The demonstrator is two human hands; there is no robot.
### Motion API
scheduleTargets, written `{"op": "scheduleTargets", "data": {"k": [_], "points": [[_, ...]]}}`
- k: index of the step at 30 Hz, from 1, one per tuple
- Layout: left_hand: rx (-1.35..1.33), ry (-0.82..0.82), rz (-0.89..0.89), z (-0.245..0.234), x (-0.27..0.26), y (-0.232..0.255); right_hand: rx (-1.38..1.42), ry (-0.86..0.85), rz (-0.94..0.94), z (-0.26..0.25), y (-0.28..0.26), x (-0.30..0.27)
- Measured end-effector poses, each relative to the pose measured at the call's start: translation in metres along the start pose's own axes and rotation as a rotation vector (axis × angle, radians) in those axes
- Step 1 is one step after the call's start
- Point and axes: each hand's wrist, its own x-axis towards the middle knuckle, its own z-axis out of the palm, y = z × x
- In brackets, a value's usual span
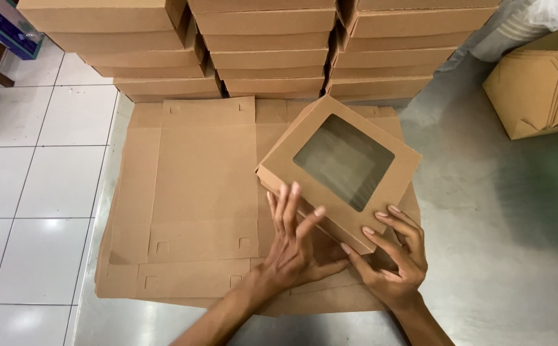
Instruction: The person assembles a flat cardboard box with a clear window by folding and tucking flaps into place. They then place the completed box on a stack of similar boxes and pick up another flat box to begin the next assembly.
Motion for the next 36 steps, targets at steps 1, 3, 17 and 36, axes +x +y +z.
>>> {"op": "scheduleTargets", "data": {"k": [1,3,17,36], "points": [[0.002,0.004,0.003,-0.007,0.004,0.001,0.001,0.003,-0.005,0.000,0.000,-0.001],[0.025,0.055,-0.163,-0.021,0.012,0.005,0.007,0.029,0.037,0.000,0.000,-0.004],[-0.252,0.073,-0.484,-0.034,0.029,0.012,0.010,0.024,0.033,0.005,0.009,-0.014],[-0.208,-0.054,-0.416,-0.010,0.016,0.012,-0.085,-0.018,-0.070,0.003,0.002,0.004]]}}
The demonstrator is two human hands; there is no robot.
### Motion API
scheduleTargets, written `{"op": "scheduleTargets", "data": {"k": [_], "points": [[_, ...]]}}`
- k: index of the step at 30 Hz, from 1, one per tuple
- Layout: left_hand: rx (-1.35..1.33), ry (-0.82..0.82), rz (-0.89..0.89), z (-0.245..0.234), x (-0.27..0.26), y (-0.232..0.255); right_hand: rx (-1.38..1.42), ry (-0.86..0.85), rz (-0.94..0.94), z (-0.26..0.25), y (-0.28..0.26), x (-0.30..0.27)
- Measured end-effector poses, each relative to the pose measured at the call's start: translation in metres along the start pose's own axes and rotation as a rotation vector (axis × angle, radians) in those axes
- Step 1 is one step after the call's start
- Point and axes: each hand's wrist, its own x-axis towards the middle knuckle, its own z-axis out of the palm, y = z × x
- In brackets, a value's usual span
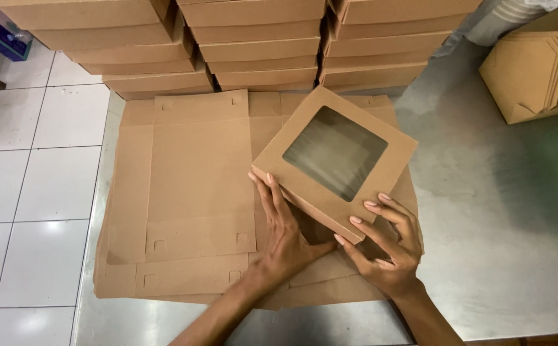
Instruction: The person assembles a flat cardboard box with a clear window by folding and tucking flaps into place. They then place the completed box on a stack of similar boxes and pick up another flat box to begin the next assembly.
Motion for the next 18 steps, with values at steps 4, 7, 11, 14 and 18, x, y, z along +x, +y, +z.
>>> {"op": "scheduleTargets", "data": {"k": [4,7,11,14,18], "points": [[0.087,0.046,0.041,0.001,-0.003,0.000,-0.022,0.001,0.000,-0.001,-0.002,0.002],[0.242,0.042,0.077,0.006,-0.009,-0.009,-0.007,-0.017,-0.020,-0.002,-0.005,0.004],[0.377,-0.017,0.264,0.010,-0.012,-0.010,0.022,-0.066,-0.013,-0.003,-0.005,0.002],[0.403,-0.056,0.252,0.005,-0.008,0.002,0.031,-0.070,-0.023,-0.004,-0.007,0.004],[0.396,-0.014,0.273,0.003,-0.003,0.009,0.042,-0.063,-0.044,-0.005,-0.005,0.003]]}}
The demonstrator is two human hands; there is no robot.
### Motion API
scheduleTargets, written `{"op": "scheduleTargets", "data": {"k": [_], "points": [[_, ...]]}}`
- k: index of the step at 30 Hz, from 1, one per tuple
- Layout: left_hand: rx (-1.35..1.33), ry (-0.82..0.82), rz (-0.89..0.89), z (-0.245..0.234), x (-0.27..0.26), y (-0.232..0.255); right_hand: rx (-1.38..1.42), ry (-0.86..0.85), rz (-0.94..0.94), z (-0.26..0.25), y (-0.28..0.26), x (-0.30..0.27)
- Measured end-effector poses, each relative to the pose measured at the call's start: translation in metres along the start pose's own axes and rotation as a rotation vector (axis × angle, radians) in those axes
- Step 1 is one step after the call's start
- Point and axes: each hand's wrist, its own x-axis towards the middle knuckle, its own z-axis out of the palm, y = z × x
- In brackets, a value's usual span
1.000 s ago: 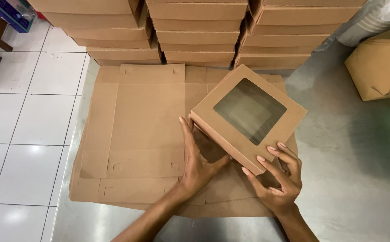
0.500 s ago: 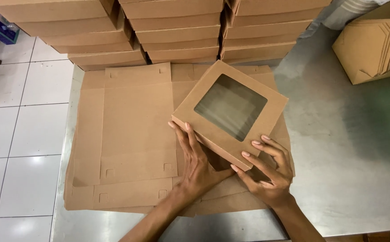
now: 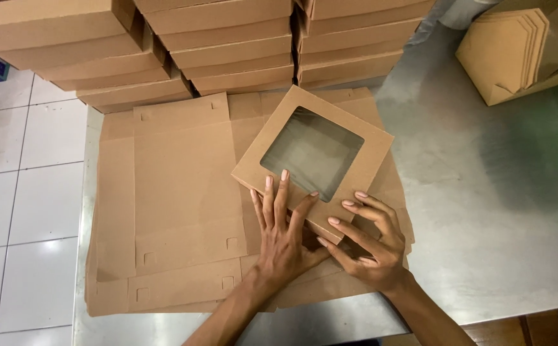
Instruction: The person assembles a flat cardboard box with a clear window by folding and tucking flaps into place. They then place the completed box on a stack of similar boxes and pick up another flat box to begin the next assembly.
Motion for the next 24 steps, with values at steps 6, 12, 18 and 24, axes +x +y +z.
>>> {"op": "scheduleTargets", "data": {"k": [6,12,18,24], "points": [[0.001,0.020,0.003,-0.003,0.004,0.002,0.006,0.007,0.020,0.002,-0.002,0.000],[0.134,-0.094,0.030,-0.016,0.006,-0.007,0.034,-0.019,0.055,0.006,-0.004,-0.003],[0.070,-0.033,0.033,-0.013,0.005,-0.007,-0.015,-0.007,-0.004,0.006,-0.003,-0.001],[0.015,-0.011,0.044,-0.011,0.005,-0.009,-0.013,0.029,-0.071,0.004,-0.005,0.005]]}}
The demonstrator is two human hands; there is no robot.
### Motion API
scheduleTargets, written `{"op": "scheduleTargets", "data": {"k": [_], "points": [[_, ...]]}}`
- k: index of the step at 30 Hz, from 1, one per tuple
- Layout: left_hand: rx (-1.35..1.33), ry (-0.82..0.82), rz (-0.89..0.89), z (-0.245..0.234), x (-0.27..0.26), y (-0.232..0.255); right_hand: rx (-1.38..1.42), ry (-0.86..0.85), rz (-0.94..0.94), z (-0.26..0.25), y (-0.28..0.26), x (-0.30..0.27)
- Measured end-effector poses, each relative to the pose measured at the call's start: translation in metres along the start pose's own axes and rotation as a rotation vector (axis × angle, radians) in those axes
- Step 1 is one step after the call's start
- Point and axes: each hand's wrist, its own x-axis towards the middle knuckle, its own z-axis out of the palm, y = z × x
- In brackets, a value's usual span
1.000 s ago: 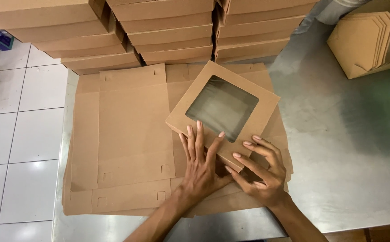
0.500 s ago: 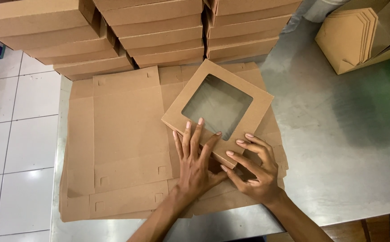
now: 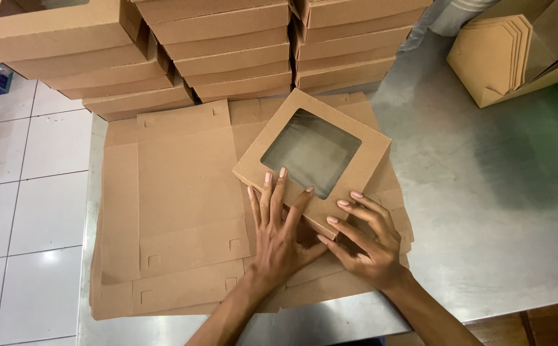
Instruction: The person assembles a flat cardboard box with a clear window by folding and tucking flaps into place. They then place the completed box on a stack of similar boxes and pick up another flat box to begin the next assembly.
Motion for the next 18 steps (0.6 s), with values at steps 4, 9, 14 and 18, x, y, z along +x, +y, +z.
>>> {"op": "scheduleTargets", "data": {"k": [4,9,14,18], "points": [[-0.031,0.041,-0.010,0.0040,-0.0010,0.0038,-0.007,-0.016,-0.017,-0.0044,0.0005,-0.0031],[-0.080,0.004,-0.013,0.0018,-0.0006,0.0050,-0.030,-0.020,-0.022,-0.0071,0.0000,-0.0036],[-0.058,-0.014,0.000,0.0002,0.0020,0.0019,-0.026,-0.035,0.010,-0.0055,-0.0013,-0.0020],[0.008,-0.016,0.026,-0.0007,0.0048,0.0002,-0.010,-0.022,0.074,-0.0001,-0.0010,-0.0042]]}}
